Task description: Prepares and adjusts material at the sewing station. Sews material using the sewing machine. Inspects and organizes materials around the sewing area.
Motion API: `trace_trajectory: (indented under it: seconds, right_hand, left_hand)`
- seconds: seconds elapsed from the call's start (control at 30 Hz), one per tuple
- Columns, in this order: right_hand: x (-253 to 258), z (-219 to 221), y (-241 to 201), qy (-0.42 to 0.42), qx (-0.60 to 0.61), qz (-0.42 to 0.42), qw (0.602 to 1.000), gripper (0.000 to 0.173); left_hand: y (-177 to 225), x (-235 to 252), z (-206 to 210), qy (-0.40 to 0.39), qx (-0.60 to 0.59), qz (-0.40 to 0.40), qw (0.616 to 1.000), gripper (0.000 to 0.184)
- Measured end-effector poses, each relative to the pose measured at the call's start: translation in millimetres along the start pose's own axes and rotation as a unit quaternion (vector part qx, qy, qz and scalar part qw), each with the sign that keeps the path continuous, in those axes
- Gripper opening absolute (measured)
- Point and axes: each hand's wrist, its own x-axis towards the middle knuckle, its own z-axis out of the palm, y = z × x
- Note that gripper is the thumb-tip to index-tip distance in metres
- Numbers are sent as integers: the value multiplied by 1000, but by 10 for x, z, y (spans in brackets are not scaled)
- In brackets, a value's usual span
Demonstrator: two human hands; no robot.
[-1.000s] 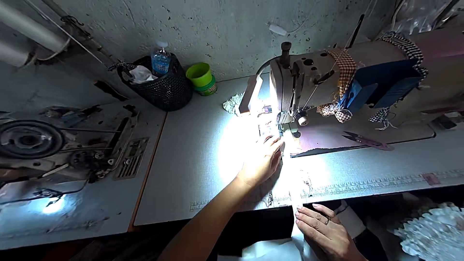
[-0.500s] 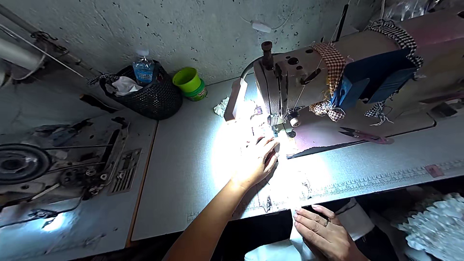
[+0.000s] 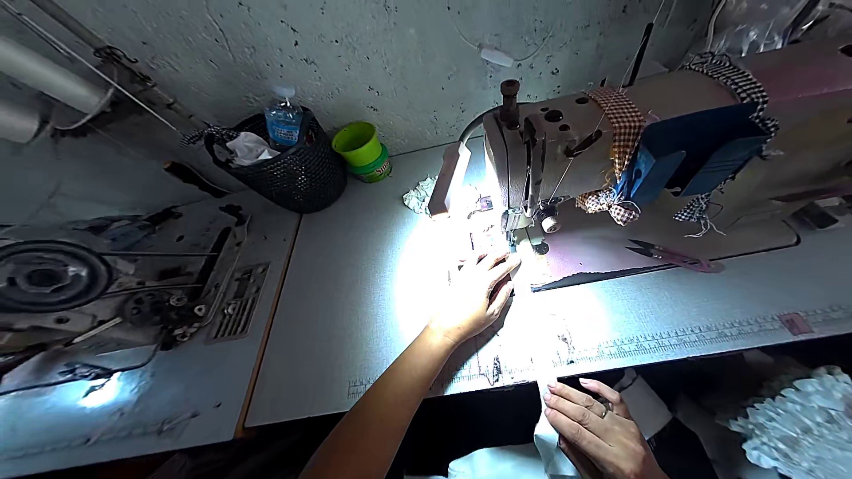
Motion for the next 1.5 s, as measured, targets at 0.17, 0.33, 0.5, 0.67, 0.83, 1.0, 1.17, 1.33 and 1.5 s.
trace_trajectory:
  seconds: [0.17, 0.33, 0.5, 0.67, 0.83, 1.0, 1.17, 1.33, 1.5]
  right_hand:
    - [3, -13, -22, -2, 9, 19, 1000, 21]
    - [-2, 0, -59, -7, 19, 31, 999, 20]
    - [9, -4, -76, -14, 14, 37, 999, 21]
    - [-2, 12, -76, -6, 16, 34, 999, 21]
    - [-6, 13, -75, -4, 15, 31, 999, 21]
    - [-5, 12, -83, -1, 15, 32, 999, 21]
    - [7, 7, -92, -13, 21, 48, 999, 20]
    - [51, -69, -103, -57, 24, 58, 996, 18]
    - [67, -107, -92, -80, 11, 52, 995, 19]
  left_hand:
    - [-41, 89, -111, 45, -138, -97, 985, 37]
    - [-162, 355, -149, 55, -136, -105, 984, 32]
    - [-206, 462, -161, 70, -98, -81, 989, 31]
    - [-85, 433, -152, 90, -152, -130, 976, 27]
    - [-120, 451, -140, 68, -146, -131, 978, 32]
    - [-142, 435, -110, 77, -137, -127, 979, 29]
    - [-192, 479, -106, 153, -156, -129, 967, 23]
    - [-216, 539, -308, 37, -61, -99, 993, 34]
    - [-410, 581, -236, 39, -9, -93, 995, 45]
